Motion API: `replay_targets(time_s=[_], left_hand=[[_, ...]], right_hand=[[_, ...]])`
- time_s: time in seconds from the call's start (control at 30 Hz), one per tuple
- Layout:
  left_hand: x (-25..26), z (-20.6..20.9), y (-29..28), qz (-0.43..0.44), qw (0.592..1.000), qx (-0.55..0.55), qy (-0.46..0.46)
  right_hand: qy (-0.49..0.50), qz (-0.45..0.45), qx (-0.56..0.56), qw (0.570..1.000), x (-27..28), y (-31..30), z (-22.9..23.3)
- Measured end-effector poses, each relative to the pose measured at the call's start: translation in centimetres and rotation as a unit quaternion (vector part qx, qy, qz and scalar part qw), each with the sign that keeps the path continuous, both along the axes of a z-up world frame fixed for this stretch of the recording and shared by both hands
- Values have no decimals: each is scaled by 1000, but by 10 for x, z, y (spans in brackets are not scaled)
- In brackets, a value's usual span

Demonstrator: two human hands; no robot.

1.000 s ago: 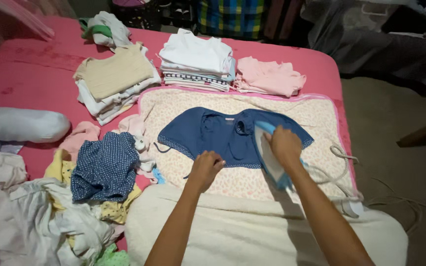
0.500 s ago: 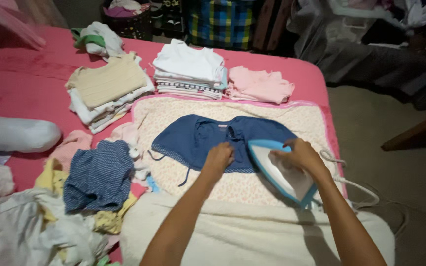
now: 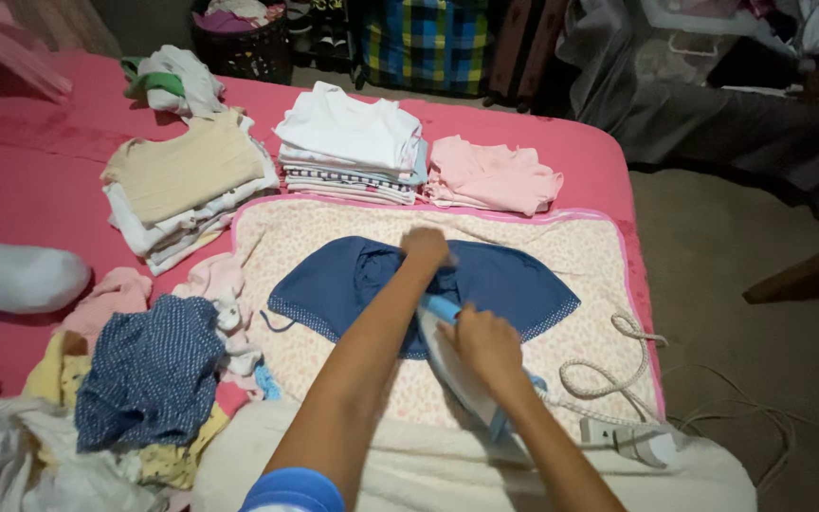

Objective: The person irons several small garments, including a pink top and a blue polka-dotted shirt, on a bed. After ironing, the person folds each item and places it in a neat stack. The person also sorts through a pile of other clothes on the bed.

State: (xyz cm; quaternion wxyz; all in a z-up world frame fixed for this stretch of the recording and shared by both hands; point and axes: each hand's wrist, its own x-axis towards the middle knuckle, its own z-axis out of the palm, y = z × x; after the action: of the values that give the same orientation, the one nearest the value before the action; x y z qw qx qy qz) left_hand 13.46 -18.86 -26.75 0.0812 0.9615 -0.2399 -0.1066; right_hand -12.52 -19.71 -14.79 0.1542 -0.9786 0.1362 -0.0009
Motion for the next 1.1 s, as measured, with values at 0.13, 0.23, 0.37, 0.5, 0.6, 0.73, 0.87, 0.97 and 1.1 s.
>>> replay_targets(time_s=[0.13,0.23,0.37,0.5,0.6,0.73,0.87,0.97,1.1], left_hand=[[22,-41,-27,49,997,45,-36],[50,-84,-54,-1,990,-135,37],[81,-83,-44,-252,923,-291,-3],[68,-77,92,-38,983,-137,-116],[40,-44,148,-41,983,-95,-151],[34,-34,157,41,983,-120,-133],[42,-35,155,97,968,-133,-190],[37,-23,168,107,959,-170,-199],[-14,19,194,151,905,-296,-266]], right_hand=[[33,-21,0,999,6,9,3],[8,-15,-8,1000,5,15,-4],[-17,-64,-2,998,15,21,-6],[-57,-89,-2,994,34,31,-16],[-91,-91,-28,991,62,33,-20],[-93,-96,-38,990,85,34,-15],[-2,-67,-25,997,53,32,-4],[9,-79,-44,996,39,39,-10],[-32,-75,-67,994,75,37,-24]])
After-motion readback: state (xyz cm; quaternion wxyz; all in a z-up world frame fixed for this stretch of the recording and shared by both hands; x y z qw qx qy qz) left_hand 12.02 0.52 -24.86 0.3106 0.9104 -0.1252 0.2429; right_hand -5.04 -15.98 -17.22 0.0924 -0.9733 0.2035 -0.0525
